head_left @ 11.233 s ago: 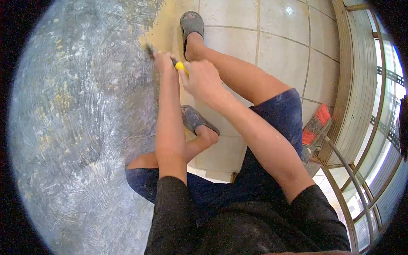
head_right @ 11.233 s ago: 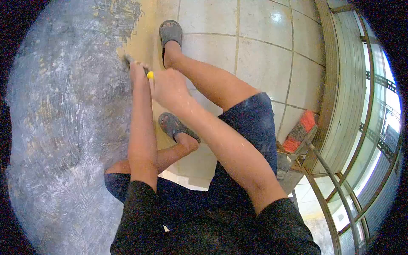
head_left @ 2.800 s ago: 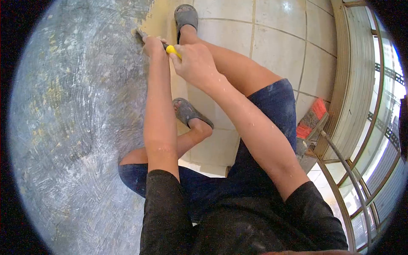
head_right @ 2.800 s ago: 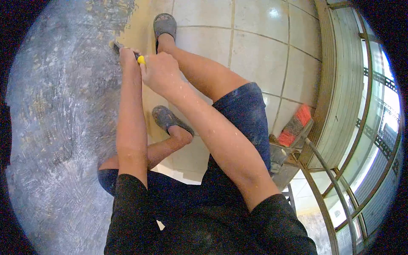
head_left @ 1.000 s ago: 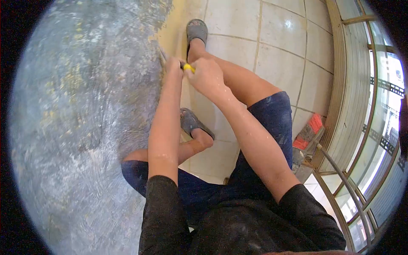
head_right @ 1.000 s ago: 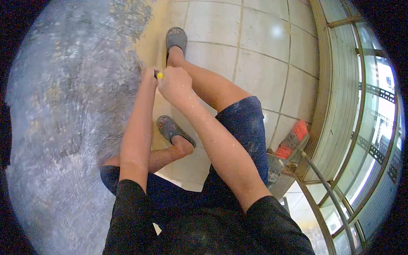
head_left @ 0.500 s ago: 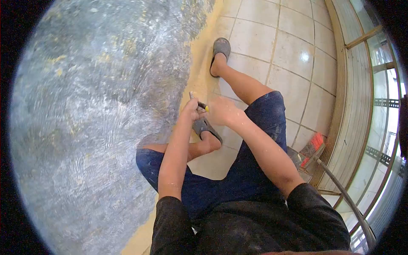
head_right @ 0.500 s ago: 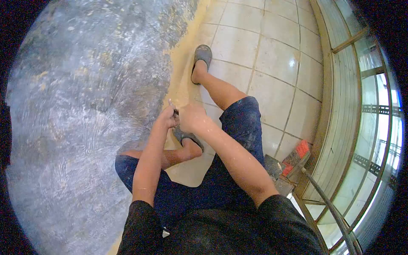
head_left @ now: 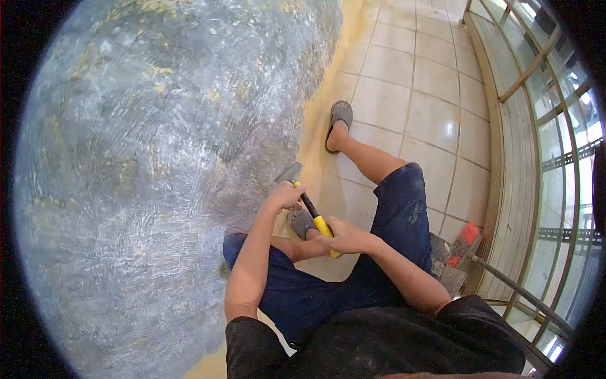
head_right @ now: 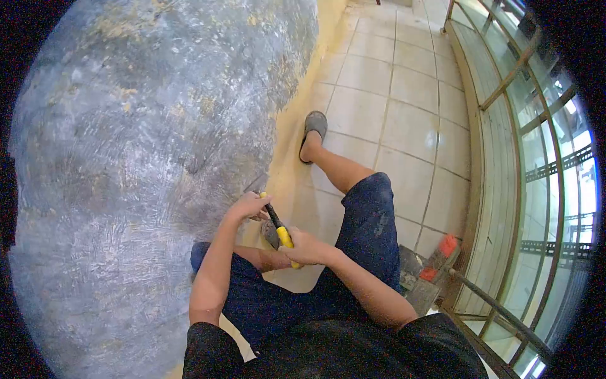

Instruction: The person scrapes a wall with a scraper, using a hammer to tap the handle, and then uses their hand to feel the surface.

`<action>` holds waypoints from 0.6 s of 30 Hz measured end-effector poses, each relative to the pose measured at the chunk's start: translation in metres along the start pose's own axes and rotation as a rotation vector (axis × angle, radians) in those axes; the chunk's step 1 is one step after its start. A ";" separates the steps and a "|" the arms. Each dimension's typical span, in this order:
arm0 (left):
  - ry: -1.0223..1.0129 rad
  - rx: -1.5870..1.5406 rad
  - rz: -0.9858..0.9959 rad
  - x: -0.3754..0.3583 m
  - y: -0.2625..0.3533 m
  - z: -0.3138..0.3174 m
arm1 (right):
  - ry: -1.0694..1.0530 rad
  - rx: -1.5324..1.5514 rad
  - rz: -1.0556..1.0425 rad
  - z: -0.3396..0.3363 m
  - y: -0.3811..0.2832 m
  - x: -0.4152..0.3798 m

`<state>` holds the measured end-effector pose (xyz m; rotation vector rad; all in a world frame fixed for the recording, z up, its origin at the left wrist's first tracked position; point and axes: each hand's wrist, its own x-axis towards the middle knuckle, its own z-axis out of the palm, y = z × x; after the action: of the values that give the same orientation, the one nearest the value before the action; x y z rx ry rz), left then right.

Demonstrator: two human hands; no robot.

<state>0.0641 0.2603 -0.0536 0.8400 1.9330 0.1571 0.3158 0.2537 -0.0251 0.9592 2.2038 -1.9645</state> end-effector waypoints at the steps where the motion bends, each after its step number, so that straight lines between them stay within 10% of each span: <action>1: 0.086 0.188 0.048 0.001 0.000 0.000 | -0.042 0.101 -0.015 0.001 0.000 -0.003; 5: 0.421 0.442 0.170 -0.037 0.024 -0.001 | -0.102 0.648 0.050 0.018 0.034 0.015; 18: 0.571 0.393 0.203 -0.080 0.006 -0.042 | 0.035 0.660 0.083 0.015 0.031 0.008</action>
<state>0.0541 0.2253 0.0293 1.3654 2.4519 0.1503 0.3187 0.2435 -0.0588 1.1107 1.4906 -2.7011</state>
